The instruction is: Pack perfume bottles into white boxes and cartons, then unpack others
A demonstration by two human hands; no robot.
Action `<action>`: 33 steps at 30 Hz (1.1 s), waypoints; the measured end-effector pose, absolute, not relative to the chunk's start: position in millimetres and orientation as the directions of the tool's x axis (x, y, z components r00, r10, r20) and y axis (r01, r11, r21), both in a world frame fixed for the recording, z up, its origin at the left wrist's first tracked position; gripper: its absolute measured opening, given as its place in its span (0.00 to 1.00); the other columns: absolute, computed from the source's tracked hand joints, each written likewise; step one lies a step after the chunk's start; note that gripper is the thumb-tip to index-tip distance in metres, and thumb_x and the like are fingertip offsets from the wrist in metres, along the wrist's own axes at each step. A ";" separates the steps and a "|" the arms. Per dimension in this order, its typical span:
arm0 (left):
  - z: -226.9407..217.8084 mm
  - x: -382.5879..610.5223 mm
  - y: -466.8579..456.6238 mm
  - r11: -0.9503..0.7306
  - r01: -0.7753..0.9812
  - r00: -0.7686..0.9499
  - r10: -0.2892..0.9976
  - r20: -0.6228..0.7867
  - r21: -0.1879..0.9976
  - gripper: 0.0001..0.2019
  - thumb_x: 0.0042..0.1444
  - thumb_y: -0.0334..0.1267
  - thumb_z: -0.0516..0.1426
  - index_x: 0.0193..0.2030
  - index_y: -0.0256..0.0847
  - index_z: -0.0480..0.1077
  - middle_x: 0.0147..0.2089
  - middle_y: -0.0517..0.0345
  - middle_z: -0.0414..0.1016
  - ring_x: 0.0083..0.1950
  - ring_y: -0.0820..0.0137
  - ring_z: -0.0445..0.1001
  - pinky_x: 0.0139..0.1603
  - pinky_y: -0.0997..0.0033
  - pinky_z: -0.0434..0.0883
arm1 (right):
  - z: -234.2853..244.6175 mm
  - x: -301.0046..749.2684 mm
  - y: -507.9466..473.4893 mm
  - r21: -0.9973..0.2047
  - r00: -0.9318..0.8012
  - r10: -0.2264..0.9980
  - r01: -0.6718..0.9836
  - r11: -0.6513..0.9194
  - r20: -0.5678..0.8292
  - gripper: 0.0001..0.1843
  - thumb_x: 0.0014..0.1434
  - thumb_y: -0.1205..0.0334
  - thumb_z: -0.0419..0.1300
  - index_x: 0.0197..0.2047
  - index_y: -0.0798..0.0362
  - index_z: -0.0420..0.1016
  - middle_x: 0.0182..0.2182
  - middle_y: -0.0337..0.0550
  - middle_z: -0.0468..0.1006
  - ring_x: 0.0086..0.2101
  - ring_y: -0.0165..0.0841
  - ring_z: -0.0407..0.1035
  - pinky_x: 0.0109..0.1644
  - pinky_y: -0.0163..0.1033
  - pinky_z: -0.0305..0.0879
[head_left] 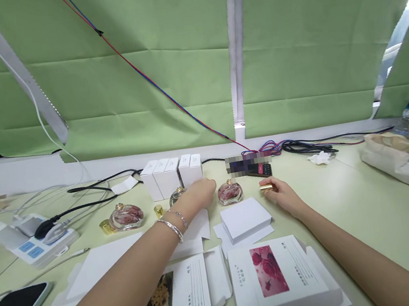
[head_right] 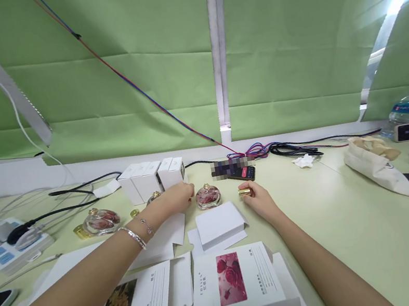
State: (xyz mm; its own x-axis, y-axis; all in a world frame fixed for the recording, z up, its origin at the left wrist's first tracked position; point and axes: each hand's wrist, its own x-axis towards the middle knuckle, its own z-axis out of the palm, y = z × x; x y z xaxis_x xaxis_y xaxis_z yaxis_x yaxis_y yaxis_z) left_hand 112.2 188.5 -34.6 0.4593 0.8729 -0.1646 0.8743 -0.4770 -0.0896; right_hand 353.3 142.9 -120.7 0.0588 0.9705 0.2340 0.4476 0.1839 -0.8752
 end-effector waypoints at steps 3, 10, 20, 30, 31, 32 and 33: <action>-27.9 111.9 181.3 -0.482 0.873 0.467 0.872 -0.146 -0.082 0.11 0.60 0.40 0.54 0.45 0.35 0.67 0.45 0.53 0.71 0.42 0.68 0.72 0.42 0.62 0.71 | -115.9 352.8 140.2 -0.861 0.009 0.971 0.464 0.207 0.238 0.18 0.53 0.55 0.50 0.45 0.55 0.66 0.35 0.45 0.74 0.33 0.34 0.68 0.37 0.40 0.65; -8.9 91.3 162.2 -0.577 0.816 0.575 0.813 -0.089 -0.003 0.12 0.50 0.24 0.52 0.37 0.38 0.73 0.40 0.51 0.73 0.40 0.66 0.72 0.38 0.71 0.68 | -78.7 332.1 143.6 -0.767 -0.420 0.871 0.462 0.446 0.254 0.17 0.57 0.51 0.54 0.44 0.50 0.73 0.57 0.48 0.62 0.56 0.39 0.58 0.54 0.43 0.61; -15.6 84.3 165.6 -0.645 0.763 0.647 0.761 -0.046 0.045 0.15 0.49 0.23 0.50 0.39 0.40 0.72 0.38 0.55 0.74 0.37 0.69 0.72 0.36 0.75 0.66 | -79.9 289.5 194.3 -0.605 -0.588 0.756 0.501 0.619 0.287 0.11 0.54 0.66 0.59 0.41 0.50 0.76 0.49 0.49 0.65 0.52 0.40 0.63 0.58 0.49 0.56; -52.4 114.9 183.6 -0.708 0.706 0.708 0.704 -0.053 0.011 0.08 0.51 0.24 0.52 0.28 0.34 0.72 0.29 0.52 0.73 0.28 0.69 0.70 0.28 0.72 0.63 | -95.0 316.8 190.7 -0.609 -0.286 0.843 0.590 0.530 0.456 0.14 0.59 0.60 0.50 0.47 0.53 0.66 0.46 0.51 0.67 0.46 0.38 0.65 0.49 0.46 0.63; -55.2 119.4 185.6 -0.713 0.701 0.712 0.700 -0.059 0.006 0.08 0.53 0.24 0.52 0.29 0.34 0.72 0.29 0.53 0.73 0.28 0.70 0.71 0.28 0.72 0.64 | -99.7 321.3 188.1 -0.618 -0.240 0.857 0.607 0.500 0.457 0.13 0.59 0.61 0.48 0.47 0.53 0.65 0.43 0.50 0.68 0.43 0.37 0.66 0.46 0.45 0.64; -57.7 124.1 187.4 -0.716 0.698 0.714 0.697 -0.066 -0.002 0.07 0.54 0.25 0.52 0.30 0.34 0.71 0.29 0.54 0.73 0.29 0.71 0.71 0.29 0.72 0.65 | -104.3 324.5 186.0 -0.625 -0.205 0.868 0.622 0.472 0.452 0.13 0.58 0.61 0.49 0.46 0.54 0.64 0.41 0.48 0.69 0.39 0.36 0.67 0.43 0.44 0.65; -60.0 128.8 189.0 -0.718 0.696 0.715 0.695 -0.071 -0.012 0.07 0.56 0.27 0.53 0.31 0.33 0.71 0.30 0.55 0.73 0.30 0.71 0.71 0.30 0.71 0.67 | -108.4 326.5 184.5 -0.629 -0.182 0.878 0.634 0.449 0.443 0.12 0.57 0.62 0.50 0.45 0.54 0.64 0.38 0.46 0.70 0.36 0.35 0.67 0.40 0.43 0.66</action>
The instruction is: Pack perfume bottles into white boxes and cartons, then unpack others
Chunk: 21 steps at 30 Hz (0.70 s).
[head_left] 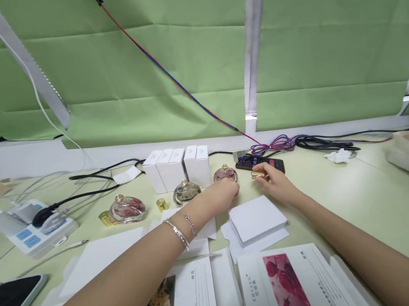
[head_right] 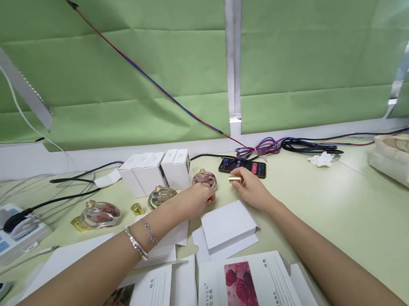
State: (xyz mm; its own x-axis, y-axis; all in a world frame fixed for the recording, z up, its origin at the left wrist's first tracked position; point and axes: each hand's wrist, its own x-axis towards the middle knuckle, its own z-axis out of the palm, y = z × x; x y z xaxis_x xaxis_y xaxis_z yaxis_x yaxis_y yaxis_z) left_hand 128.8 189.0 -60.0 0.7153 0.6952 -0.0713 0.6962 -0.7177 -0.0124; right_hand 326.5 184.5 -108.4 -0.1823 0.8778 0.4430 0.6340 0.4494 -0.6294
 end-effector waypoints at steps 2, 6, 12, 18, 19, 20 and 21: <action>-63.2 137.3 190.6 -0.720 0.693 0.716 0.694 -0.080 -0.039 0.06 0.59 0.32 0.53 0.34 0.33 0.70 0.33 0.57 0.73 0.33 0.72 0.72 0.35 0.69 0.70 | -113.7 327.1 183.1 -0.630 -0.163 0.891 0.654 0.419 0.424 0.11 0.53 0.65 0.53 0.42 0.53 0.65 0.32 0.42 0.70 0.30 0.33 0.66 0.36 0.41 0.65; -64.8 143.4 187.5 -0.717 0.691 0.711 0.697 -0.089 -0.093 0.07 0.59 0.35 0.54 0.38 0.32 0.69 0.37 0.56 0.73 0.37 0.71 0.73 0.39 0.66 0.72 | -112.1 320.4 183.7 -0.608 -0.200 0.890 0.667 0.430 0.410 0.12 0.49 0.69 0.54 0.39 0.52 0.70 0.32 0.40 0.68 0.27 0.30 0.64 0.36 0.40 0.64; -63.8 127.5 176.6 -0.694 0.707 0.692 0.718 -0.071 -0.138 0.07 0.58 0.25 0.52 0.38 0.31 0.70 0.37 0.52 0.74 0.38 0.68 0.74 0.38 0.66 0.72 | -109.0 305.4 182.3 -0.615 -0.295 0.871 0.620 0.487 0.392 0.12 0.48 0.70 0.54 0.37 0.51 0.69 0.28 0.37 0.70 0.26 0.30 0.64 0.33 0.36 0.63; -48.7 112.0 156.8 -0.674 0.727 0.682 0.731 0.023 -0.130 0.14 0.54 0.19 0.48 0.42 0.32 0.70 0.40 0.47 0.73 0.37 0.66 0.75 0.35 0.70 0.69 | -102.4 313.9 179.2 -0.629 -0.233 0.872 0.615 0.475 0.431 0.09 0.51 0.58 0.55 0.36 0.51 0.69 0.32 0.39 0.74 0.28 0.30 0.66 0.32 0.35 0.64; -43.1 106.1 148.0 -0.676 0.726 0.684 0.729 0.035 -0.129 0.13 0.54 0.20 0.48 0.40 0.34 0.71 0.40 0.48 0.73 0.37 0.66 0.74 0.35 0.70 0.69 | -101.3 320.8 179.8 -0.628 -0.173 0.871 0.631 0.456 0.460 0.10 0.53 0.57 0.53 0.36 0.51 0.68 0.33 0.41 0.74 0.30 0.31 0.67 0.34 0.36 0.64; -37.0 97.7 136.3 -0.677 0.725 0.686 0.725 0.055 -0.126 0.12 0.55 0.22 0.49 0.39 0.35 0.71 0.40 0.50 0.73 0.38 0.66 0.74 0.36 0.69 0.69 | -101.1 329.2 180.8 -0.627 -0.099 0.867 0.650 0.428 0.489 0.10 0.54 0.56 0.51 0.36 0.52 0.68 0.34 0.42 0.73 0.31 0.32 0.66 0.36 0.38 0.64; -31.0 86.6 121.7 -0.678 0.725 0.688 0.722 0.076 -0.124 0.12 0.56 0.24 0.49 0.38 0.37 0.71 0.39 0.51 0.73 0.39 0.65 0.73 0.36 0.69 0.69 | -102.0 338.5 182.1 -0.629 -0.018 0.857 0.672 0.392 0.514 0.10 0.55 0.55 0.49 0.34 0.52 0.67 0.32 0.43 0.73 0.31 0.33 0.66 0.37 0.39 0.64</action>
State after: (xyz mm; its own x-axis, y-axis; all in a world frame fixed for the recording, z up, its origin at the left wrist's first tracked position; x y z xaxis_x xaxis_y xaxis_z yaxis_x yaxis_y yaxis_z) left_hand 86.6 121.7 -31.0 0.6879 0.7218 0.0763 0.7248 -0.6777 -0.1242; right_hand 338.5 182.1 -102.0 -0.0181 0.8573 0.5144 0.6716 0.3916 -0.6290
